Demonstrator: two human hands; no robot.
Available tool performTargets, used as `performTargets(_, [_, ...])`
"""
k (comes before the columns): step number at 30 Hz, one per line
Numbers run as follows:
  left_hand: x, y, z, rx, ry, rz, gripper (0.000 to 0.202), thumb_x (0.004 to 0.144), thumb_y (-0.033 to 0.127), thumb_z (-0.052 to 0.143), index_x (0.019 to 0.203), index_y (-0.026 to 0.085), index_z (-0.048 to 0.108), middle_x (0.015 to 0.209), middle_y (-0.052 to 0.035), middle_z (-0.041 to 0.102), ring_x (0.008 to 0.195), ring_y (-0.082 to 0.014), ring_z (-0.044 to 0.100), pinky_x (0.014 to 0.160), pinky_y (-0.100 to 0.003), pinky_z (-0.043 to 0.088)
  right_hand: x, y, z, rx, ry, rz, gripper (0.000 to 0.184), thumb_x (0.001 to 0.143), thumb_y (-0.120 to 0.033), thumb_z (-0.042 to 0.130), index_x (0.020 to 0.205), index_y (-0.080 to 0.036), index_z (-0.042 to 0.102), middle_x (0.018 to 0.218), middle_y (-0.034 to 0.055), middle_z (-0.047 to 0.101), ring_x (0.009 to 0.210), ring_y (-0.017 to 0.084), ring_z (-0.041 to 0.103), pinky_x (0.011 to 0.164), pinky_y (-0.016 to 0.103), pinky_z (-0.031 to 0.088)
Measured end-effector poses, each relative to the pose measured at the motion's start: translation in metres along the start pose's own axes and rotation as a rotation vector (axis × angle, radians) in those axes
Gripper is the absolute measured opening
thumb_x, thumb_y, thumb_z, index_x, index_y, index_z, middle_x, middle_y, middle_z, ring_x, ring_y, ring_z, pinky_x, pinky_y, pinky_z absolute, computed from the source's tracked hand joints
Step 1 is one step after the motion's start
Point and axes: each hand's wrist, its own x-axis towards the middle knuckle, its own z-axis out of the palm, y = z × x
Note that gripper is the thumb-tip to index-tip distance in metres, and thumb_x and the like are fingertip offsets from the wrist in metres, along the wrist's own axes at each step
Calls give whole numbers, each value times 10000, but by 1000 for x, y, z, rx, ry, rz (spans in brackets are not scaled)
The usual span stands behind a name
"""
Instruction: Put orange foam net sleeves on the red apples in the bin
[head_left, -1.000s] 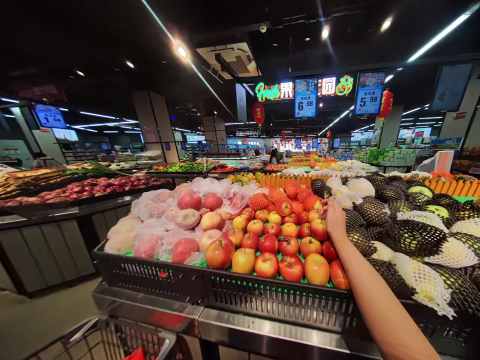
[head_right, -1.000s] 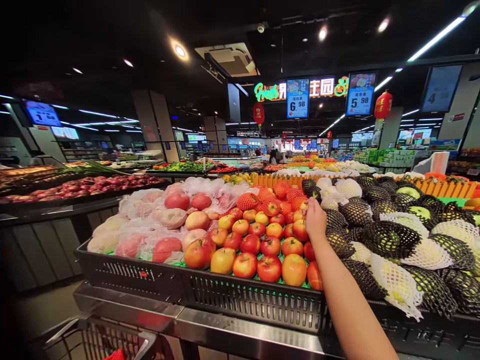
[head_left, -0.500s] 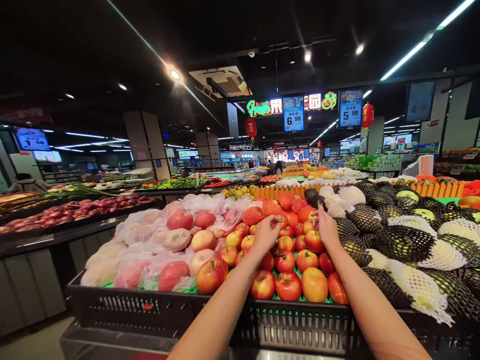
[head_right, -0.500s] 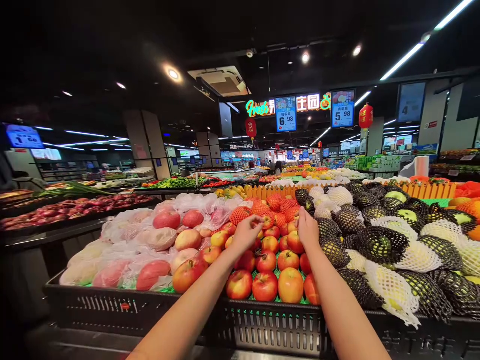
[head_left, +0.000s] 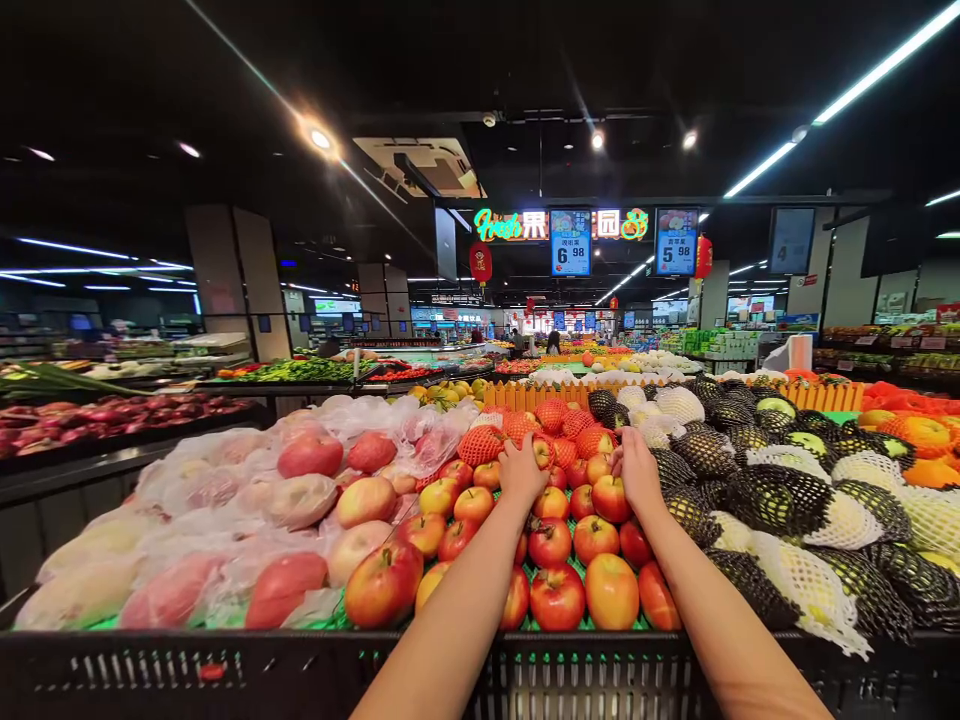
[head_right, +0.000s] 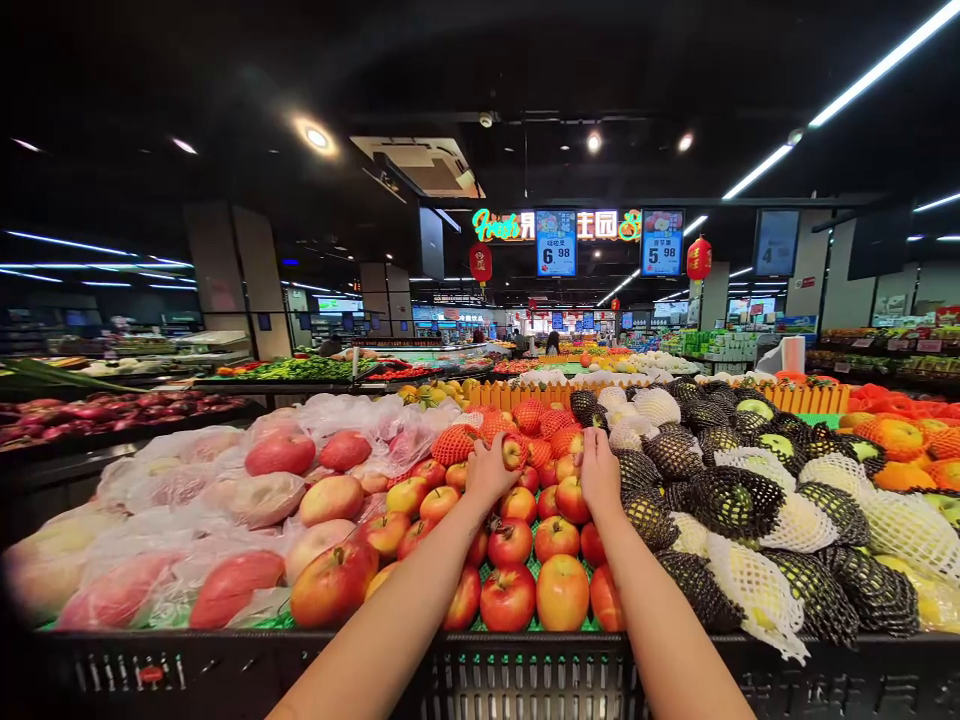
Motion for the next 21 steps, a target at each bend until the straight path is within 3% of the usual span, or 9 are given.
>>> performTargets(4, [3,1,1,-20,9,-45,794,818,293,780,1480,177,357,1356,-215,443,1220,-390,536,997,-422,456,-2,-2,-2,8,-6,0,661,935,-823,277,1037,-234,561,644,1,593,569,223,573,583,325,425])
performTargets(8, [1,1,-3,2,41,43,651,789,133,739,1360,116,429,1237,-197,533,1152,-374,581,951,-404,490,-1,-4,-3,2,-18,12,635,917,-814,335,1055,-230,544,662,0,587,568,219,554,577,321,422])
performTargets(11, [-4,2,-11,2,142,122,674,756,96,730,1362,121,436,1257,-199,517,1170,-388,556,985,-444,491,-1,-8,-3,-9,-56,1,643,851,-809,483,1094,-217,543,680,1,585,613,226,558,627,331,444])
performTargets(13, [-8,5,-18,-97,264,264,697,741,96,726,1367,136,421,1297,-190,489,1194,-373,532,1020,-458,484,-2,-11,-4,-10,-84,-14,682,813,-794,548,1146,-199,544,738,18,612,679,240,586,695,352,471])
performTargets(16, [-18,10,-30,-324,370,613,713,697,81,719,1327,176,398,1312,-153,477,1212,-323,514,1058,-451,474,-5,-19,-7,31,-163,-81,713,834,-740,566,1267,-175,541,969,82,672,907,277,641,834,382,491])
performTargets(18, [-24,14,-35,-434,314,808,723,669,79,723,1303,196,394,1313,-140,483,1211,-307,521,1054,-450,482,-8,-25,-9,59,-239,-165,686,874,-686,577,1334,-179,532,1122,101,666,1054,285,629,918,387,484])
performTargets(21, [-31,18,-39,-467,123,934,705,684,98,718,1313,214,421,1333,-130,506,1211,-300,546,1030,-433,502,-11,-32,-11,58,-279,-269,560,920,-610,601,1307,-207,569,1246,85,640,1160,275,598,1023,391,448])
